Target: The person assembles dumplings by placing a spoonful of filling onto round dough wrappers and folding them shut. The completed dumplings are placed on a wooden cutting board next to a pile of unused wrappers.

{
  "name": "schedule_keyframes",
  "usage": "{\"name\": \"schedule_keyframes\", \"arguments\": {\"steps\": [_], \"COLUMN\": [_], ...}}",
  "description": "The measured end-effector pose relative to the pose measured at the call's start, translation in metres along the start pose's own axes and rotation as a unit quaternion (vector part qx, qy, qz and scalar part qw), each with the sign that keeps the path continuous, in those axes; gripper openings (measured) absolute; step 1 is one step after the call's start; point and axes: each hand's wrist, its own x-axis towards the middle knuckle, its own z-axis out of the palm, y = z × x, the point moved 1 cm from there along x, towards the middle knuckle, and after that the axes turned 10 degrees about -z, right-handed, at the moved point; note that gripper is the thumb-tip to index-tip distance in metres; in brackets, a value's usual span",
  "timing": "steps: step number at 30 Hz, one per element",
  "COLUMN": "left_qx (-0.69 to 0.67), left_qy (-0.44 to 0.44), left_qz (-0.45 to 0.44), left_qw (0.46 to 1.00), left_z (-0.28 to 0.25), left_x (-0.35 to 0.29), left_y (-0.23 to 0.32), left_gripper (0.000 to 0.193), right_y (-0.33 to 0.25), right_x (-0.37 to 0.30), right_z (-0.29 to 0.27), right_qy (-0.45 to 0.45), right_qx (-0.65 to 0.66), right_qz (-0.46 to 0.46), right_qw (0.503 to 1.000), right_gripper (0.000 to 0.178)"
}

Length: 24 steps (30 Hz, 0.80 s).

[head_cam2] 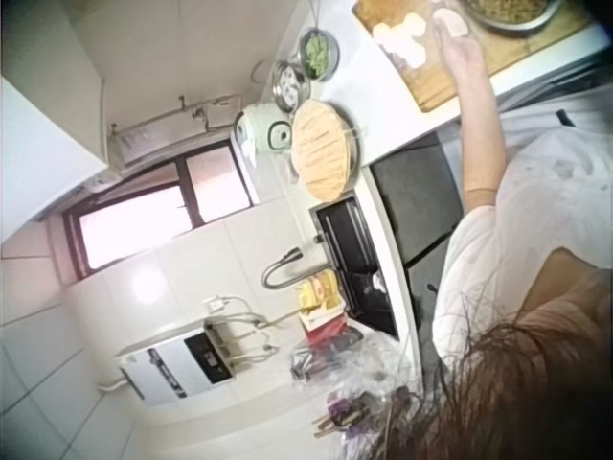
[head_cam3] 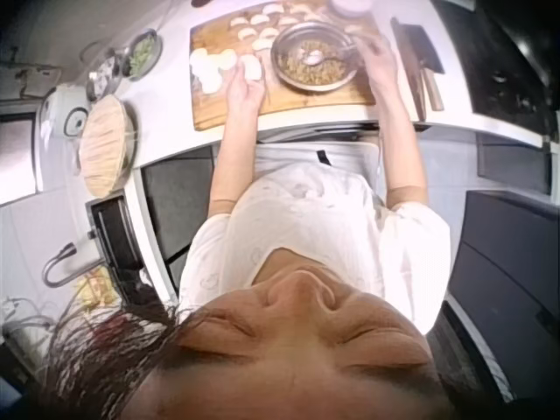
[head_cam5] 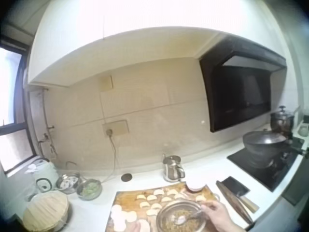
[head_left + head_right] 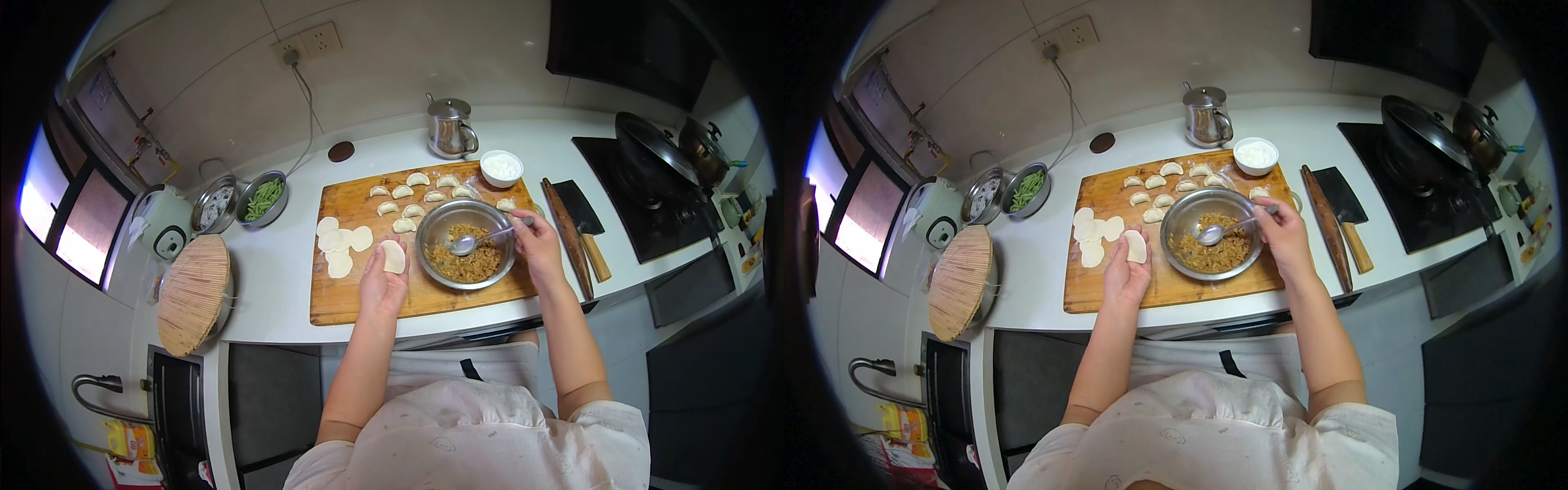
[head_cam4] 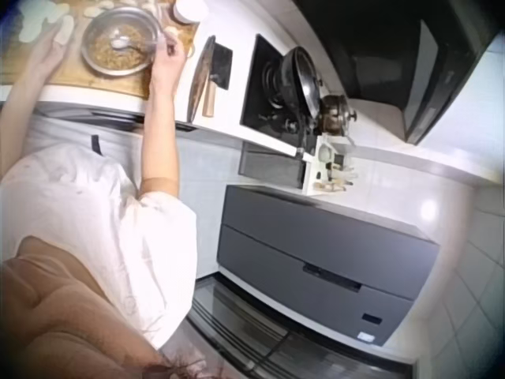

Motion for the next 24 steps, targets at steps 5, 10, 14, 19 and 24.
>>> {"name": "schedule_keyframes", "arguments": {"steps": [5,10,14,19,24], "left_qx": [0.007,-0.003,0.003,0.012,0.027], "left_qy": [0.001,0.003,0.002,0.011,0.012], "left_qz": [0.005,-0.001,-0.014,-0.012,-0.009], "left_qw": [1.000,1.000,1.000,1.000,1.000], "left_z": [0.000,-0.002,-0.005,-0.002,0.000], "left_x": [0.003,0.006,0.008,0.004,0.001], "left_y": [-0.004,-0.010,-0.016,-0.019,-0.022], "left_gripper": [0.028,0.031,0.033,0.033,0.035], "right_y": [-0.010,-0.025,-0.026,-0.025,-0.019], "right_x": [0.004,0.008,0.013,0.011,0.000], "right_z": [0.022,0.017,0.020,0.034,0.046], "right_qy": [-0.189,-0.131,-0.138,-0.217,-0.272], "right_qx": [-0.324,-0.328,-0.391,-0.411,-0.378], "right_qz": [-0.150,-0.182,-0.236,-0.287,-0.276], "right_qw": [0.915,0.918,0.879,0.838,0.841], "right_gripper": [0.019,0.018,0.016,0.011,0.011]}}
